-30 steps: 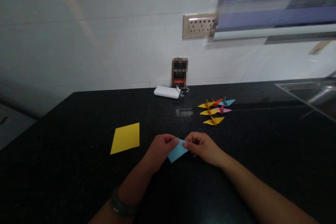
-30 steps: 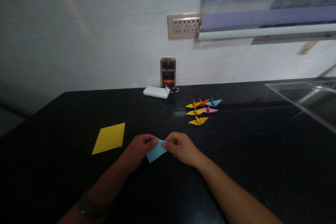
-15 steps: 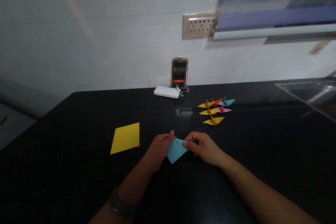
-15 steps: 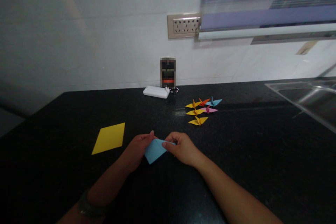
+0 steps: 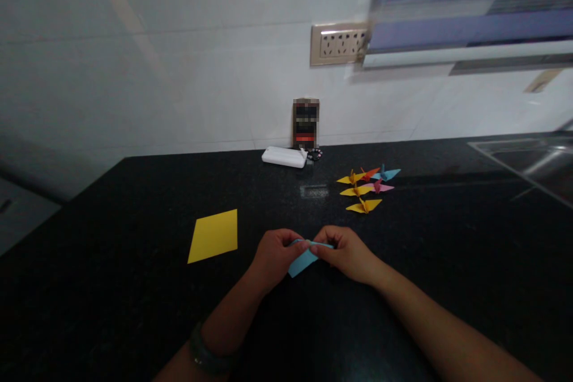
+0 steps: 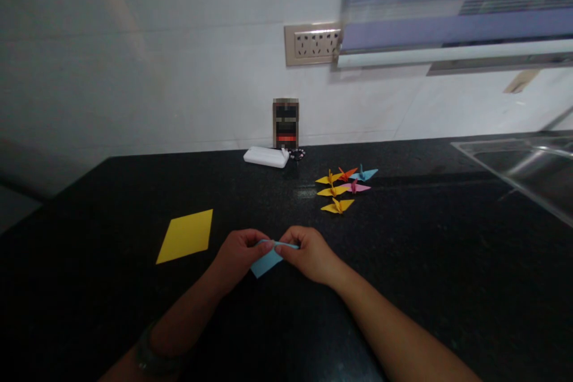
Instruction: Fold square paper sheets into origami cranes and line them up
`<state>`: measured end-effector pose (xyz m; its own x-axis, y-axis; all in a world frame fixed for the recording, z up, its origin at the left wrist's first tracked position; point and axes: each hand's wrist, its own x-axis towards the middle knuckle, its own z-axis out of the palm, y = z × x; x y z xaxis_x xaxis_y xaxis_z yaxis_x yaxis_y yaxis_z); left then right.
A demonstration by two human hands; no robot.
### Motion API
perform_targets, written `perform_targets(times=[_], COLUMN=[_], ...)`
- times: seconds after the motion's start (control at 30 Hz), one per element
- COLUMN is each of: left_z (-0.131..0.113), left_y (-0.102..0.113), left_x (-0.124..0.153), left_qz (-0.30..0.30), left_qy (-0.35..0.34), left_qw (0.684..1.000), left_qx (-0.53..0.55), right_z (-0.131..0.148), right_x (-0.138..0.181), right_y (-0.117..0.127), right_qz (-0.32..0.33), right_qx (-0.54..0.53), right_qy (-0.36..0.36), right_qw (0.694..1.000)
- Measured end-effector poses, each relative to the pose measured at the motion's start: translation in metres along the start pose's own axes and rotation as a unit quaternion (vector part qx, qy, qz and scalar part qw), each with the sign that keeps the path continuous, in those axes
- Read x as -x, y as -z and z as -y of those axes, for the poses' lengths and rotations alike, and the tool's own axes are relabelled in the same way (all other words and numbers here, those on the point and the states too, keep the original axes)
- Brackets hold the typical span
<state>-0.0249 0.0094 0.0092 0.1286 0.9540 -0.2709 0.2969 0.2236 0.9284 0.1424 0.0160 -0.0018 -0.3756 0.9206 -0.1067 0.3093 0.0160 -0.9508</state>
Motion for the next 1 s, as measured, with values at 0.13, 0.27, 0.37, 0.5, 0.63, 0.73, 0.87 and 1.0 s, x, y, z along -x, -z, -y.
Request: perform_targets(times=[0.13,0.27,0.37,0.5,0.63,0.73,0.87,1.0], left_z=[-0.001,-0.001,-0.001,-0.002,0.0,0.001,0.0,-0.001], left_y=[-0.001,0.0,0.001,0.001,0.0,-0.001,-0.002,0.0], left_x=[0.001,0.001,0.001,0.0,0.001,0.001,0.001,0.001], left_qz=[-0.003,0.006,0.006,-0.021,-0.007,0.013,0.017,-0.018], left_qy=[-0.002,-0.016,-0.039,-0.08,-0.087,-0.082,-0.058,-0.045], left_qw=[1.0,1.0,0.999,0.995,0.995,0.996,0.998,0.999], left_qx=[0.008,0.014,-0.014,-0.054,-0.057,-0.028,0.012,0.014], right_z=[-0.001,-0.002,-0.003,-0.004,0.0,0.005,0.006,0.005], right_x=[0.0,0.0,0.0,-0.001,0.001,0.003,0.005,0.004], right_y=[0.0,0.0,0.001,0.002,0.002,0.002,0.004,0.01], right_qz=[-0.003,-0.001,-0.004,-0.01,-0.014,-0.018,-0.026,-0.045], right_qx=[0.007,0.009,0.016,0.03,0.08,0.12,0.173,0.209], right_qy=[0.012,0.014,0.017,0.028,0.076,0.134,0.175,0.19], right_qw=[1.0,1.0,1.0,0.999,0.994,0.984,0.969,0.958])
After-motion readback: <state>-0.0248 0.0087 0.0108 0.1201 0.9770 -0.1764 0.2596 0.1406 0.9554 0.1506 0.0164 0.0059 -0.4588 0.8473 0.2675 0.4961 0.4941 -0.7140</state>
